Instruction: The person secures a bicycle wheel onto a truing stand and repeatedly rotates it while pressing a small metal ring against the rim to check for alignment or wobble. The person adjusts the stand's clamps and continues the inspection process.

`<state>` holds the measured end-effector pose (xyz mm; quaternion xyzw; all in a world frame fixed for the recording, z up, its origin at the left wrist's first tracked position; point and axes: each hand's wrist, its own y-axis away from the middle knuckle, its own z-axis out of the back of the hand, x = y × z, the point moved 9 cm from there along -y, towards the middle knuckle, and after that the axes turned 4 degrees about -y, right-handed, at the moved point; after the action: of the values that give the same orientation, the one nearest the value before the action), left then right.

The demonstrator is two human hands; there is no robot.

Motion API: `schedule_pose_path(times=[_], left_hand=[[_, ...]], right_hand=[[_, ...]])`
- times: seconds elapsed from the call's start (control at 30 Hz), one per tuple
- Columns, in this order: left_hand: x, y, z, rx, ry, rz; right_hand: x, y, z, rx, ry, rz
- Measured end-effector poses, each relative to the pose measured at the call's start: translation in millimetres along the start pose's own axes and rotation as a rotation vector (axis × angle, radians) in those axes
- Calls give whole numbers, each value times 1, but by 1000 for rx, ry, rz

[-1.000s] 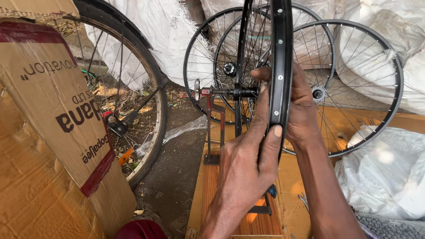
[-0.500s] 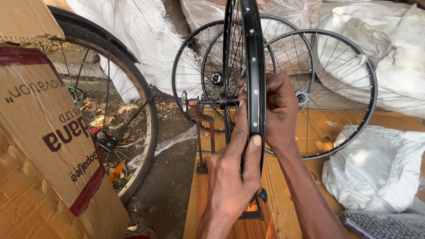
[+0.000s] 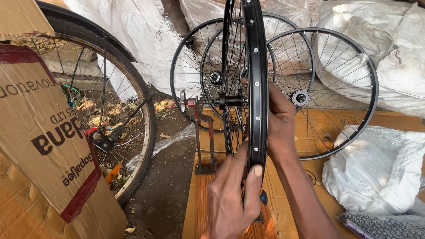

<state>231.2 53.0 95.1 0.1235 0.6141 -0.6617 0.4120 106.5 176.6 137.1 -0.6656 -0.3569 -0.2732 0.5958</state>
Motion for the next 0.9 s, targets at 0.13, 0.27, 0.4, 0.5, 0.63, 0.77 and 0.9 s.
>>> schedule_pose_path(times=[0.13,0.27,0.4,0.5,0.63,0.77,0.9], left_hand=[[10,14,-8,16,2,82],[10,11,-11,38,38,102],[2,6,-3,5,75,45],[5,4,-5,44,99,93],[8,3,-9,74,98,110],[13,5,-11,81,102,141],[15,5,-14,97,47,161]], right_hand=[[21,-4,-31,415,-76,268],[13,-11,-25,315,-225,157],[8,-13,-24,186,-279,143],[17,-10,-26,210,-176,243],[11,-19,-24,236,-338,171],[4,-31,-28,272,-390,85],[1,-31,-24,231,-338,1]])
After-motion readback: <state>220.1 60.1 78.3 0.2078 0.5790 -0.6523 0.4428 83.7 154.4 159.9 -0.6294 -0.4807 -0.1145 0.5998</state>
